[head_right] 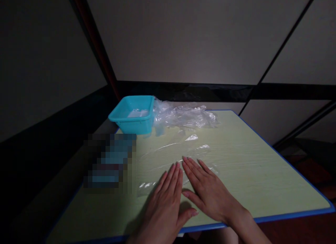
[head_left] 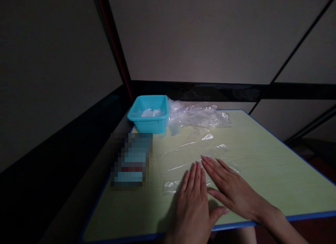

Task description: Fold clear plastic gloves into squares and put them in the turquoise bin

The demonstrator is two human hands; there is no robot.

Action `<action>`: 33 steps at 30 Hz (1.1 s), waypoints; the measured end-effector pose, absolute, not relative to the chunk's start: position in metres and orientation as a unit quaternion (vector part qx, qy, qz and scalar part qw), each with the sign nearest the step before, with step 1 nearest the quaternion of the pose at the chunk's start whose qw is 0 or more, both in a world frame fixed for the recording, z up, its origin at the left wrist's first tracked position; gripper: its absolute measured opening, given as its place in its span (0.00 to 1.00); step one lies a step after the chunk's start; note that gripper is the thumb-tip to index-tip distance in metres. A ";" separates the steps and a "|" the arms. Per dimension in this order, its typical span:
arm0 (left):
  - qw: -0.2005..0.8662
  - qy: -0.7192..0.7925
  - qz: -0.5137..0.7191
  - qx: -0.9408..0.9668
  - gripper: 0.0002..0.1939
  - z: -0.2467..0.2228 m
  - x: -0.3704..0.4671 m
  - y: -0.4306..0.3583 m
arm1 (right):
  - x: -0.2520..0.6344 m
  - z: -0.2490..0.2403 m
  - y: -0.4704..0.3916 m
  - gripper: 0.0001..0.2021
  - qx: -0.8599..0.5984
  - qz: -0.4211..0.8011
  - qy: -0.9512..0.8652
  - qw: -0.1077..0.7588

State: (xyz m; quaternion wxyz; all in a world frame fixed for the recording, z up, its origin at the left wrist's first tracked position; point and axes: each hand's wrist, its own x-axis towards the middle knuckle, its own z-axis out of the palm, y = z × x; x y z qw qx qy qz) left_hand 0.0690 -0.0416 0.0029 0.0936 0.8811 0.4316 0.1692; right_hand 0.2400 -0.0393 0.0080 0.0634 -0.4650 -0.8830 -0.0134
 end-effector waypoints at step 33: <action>-0.041 0.436 0.177 0.882 0.33 -0.006 -0.020 -0.045 | 0.231 0.018 -0.066 0.41 -0.427 0.038 -0.903 0.033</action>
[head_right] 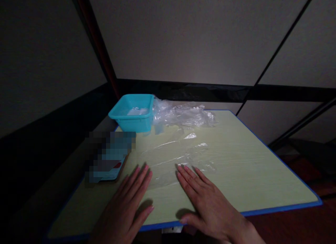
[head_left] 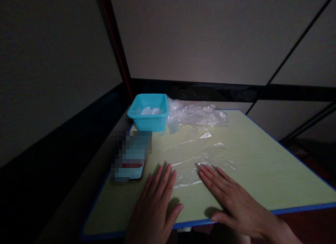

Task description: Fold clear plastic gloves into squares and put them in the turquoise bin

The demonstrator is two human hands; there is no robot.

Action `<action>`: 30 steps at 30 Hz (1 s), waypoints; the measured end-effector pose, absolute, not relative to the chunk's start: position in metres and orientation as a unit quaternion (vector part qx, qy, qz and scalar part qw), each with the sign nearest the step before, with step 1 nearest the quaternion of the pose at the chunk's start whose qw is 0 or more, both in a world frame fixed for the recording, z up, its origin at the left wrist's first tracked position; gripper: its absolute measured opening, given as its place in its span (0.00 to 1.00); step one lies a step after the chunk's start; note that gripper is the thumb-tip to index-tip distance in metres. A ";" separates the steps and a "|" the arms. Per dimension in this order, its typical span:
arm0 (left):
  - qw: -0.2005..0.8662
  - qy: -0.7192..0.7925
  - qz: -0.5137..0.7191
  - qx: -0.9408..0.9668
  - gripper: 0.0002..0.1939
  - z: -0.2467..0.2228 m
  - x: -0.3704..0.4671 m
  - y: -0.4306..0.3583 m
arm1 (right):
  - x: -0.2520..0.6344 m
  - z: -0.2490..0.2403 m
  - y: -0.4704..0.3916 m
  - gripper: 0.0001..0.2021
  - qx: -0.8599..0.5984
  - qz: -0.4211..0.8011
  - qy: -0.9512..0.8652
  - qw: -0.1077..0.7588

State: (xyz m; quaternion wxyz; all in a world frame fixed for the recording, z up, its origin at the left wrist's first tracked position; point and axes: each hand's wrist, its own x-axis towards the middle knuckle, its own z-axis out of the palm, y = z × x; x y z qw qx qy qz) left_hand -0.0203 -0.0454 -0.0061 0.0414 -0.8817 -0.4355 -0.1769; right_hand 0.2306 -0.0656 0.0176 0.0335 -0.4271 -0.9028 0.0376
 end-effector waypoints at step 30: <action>0.027 -0.410 -0.177 -0.894 0.36 0.009 0.000 -0.046 | 0.244 0.010 -0.048 0.34 -0.484 -0.002 -0.867 0.115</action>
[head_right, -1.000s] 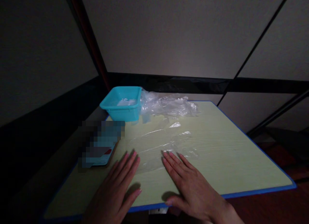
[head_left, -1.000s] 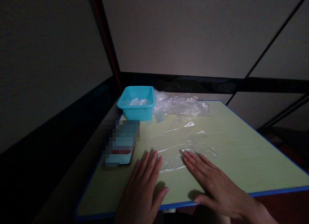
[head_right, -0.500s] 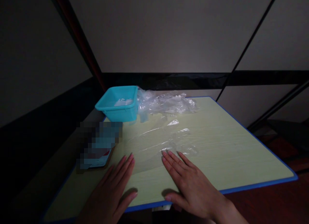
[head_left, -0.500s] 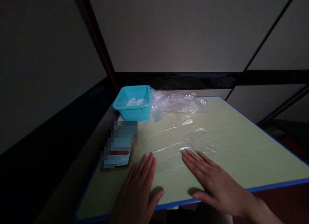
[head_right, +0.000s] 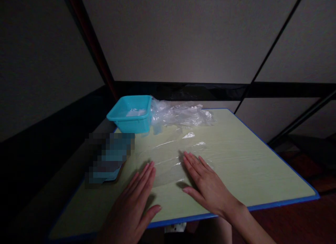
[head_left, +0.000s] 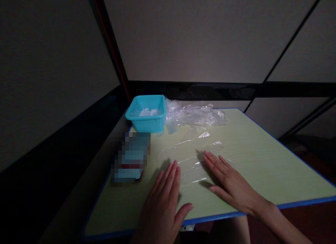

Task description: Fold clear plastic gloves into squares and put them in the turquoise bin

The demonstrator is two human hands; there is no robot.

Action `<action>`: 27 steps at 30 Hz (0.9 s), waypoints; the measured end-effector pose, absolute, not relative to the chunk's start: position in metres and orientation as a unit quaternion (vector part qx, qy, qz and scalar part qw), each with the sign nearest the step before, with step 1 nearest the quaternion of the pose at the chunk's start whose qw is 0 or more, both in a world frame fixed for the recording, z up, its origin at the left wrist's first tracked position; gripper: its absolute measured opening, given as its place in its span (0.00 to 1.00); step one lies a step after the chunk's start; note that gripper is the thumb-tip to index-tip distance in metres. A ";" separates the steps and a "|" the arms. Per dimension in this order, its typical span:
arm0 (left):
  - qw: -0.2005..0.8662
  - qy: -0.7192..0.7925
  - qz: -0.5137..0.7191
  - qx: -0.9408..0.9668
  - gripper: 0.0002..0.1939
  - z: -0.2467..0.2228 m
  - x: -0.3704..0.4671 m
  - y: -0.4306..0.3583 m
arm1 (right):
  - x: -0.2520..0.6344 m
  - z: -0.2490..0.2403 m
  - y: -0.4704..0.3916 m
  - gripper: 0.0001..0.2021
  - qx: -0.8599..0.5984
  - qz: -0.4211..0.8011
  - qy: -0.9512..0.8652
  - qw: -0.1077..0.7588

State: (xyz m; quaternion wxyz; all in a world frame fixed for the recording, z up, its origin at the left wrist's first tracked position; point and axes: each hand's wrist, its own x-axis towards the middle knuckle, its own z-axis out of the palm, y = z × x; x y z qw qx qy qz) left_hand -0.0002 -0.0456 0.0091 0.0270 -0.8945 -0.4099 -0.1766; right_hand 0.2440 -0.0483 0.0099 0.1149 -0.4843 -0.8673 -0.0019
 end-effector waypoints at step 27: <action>-0.051 -0.418 -0.135 -0.897 0.39 0.002 0.058 -0.042 | 0.242 0.006 -0.041 0.36 -0.456 -0.004 -0.887 0.069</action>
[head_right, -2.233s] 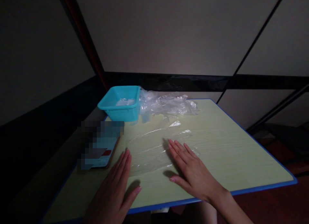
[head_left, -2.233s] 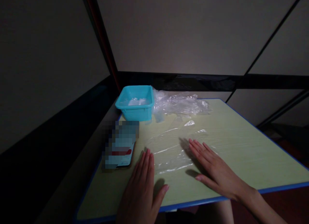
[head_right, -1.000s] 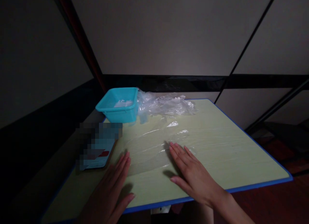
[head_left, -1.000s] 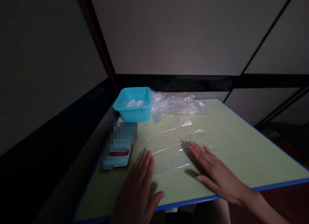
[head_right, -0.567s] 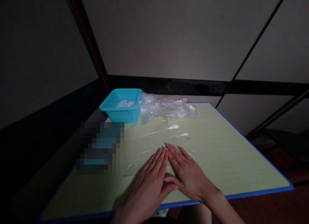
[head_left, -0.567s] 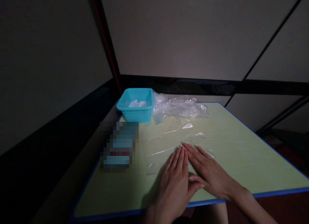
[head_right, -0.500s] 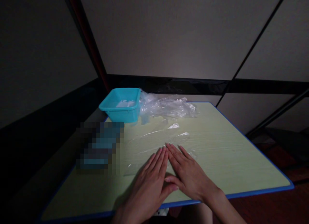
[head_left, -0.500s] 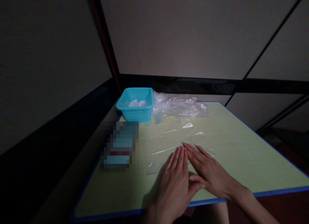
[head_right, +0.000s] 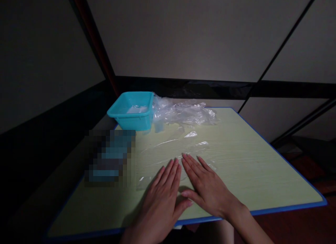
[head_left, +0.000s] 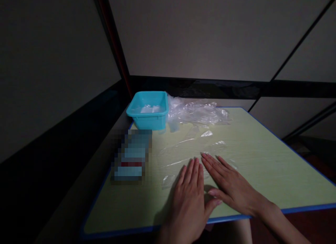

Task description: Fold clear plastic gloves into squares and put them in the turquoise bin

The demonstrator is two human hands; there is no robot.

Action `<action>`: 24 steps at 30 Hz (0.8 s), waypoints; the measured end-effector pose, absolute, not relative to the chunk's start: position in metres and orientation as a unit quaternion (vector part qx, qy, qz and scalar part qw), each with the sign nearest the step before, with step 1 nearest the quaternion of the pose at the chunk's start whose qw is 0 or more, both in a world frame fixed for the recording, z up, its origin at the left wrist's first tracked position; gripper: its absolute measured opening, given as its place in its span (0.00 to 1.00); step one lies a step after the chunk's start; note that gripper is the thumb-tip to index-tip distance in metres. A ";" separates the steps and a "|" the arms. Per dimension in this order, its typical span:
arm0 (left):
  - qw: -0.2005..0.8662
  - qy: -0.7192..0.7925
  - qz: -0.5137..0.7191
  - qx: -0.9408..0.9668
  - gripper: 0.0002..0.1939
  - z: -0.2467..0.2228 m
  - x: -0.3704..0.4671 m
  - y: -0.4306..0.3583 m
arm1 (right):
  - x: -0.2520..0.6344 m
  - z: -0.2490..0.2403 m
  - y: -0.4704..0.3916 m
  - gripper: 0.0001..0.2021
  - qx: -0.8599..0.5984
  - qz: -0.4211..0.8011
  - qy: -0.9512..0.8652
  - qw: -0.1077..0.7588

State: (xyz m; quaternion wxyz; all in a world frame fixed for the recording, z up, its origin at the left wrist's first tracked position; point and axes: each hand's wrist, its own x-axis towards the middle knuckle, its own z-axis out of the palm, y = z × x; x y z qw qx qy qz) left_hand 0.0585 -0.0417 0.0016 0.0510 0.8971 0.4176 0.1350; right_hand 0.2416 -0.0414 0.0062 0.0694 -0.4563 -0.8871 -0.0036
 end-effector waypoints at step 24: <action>-0.024 0.440 0.152 0.885 0.34 -0.004 0.009 -0.047 | 0.242 0.014 -0.044 0.35 -0.456 -0.001 -0.886 0.079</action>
